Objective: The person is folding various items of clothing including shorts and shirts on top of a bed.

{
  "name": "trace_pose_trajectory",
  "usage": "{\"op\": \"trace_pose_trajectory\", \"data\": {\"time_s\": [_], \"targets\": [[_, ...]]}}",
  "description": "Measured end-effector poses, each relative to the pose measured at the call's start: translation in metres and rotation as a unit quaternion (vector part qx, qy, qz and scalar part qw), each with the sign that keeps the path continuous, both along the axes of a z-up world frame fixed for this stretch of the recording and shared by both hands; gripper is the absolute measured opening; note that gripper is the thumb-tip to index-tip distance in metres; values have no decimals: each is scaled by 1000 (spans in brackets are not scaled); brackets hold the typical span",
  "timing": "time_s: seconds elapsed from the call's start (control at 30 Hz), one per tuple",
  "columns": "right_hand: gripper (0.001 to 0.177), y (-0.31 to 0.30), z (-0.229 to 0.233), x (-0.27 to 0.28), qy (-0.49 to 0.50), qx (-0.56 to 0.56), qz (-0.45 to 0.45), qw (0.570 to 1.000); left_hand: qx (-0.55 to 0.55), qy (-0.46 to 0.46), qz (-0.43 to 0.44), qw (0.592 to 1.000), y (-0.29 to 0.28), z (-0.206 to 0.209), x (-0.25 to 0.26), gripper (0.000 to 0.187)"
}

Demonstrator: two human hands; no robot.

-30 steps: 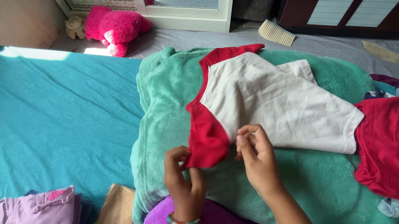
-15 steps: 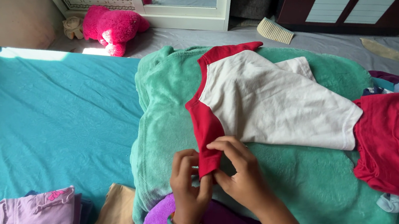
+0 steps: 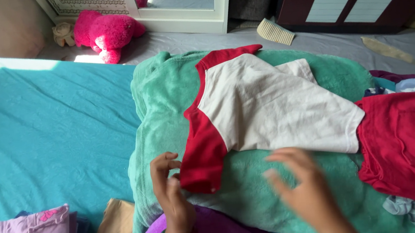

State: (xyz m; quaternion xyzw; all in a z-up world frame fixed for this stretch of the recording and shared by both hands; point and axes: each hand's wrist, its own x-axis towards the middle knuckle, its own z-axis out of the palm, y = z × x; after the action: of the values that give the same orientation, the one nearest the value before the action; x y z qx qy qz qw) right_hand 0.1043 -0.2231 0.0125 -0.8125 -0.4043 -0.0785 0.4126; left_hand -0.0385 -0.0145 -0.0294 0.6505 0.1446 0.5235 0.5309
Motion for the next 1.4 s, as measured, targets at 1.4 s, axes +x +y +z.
{"op": "trace_pose_trajectory", "data": {"time_s": [1.4], "targets": [[25,-49,-37,133,361,284,-61,886,-317,125,-155,927,72,59,1,44]]}}
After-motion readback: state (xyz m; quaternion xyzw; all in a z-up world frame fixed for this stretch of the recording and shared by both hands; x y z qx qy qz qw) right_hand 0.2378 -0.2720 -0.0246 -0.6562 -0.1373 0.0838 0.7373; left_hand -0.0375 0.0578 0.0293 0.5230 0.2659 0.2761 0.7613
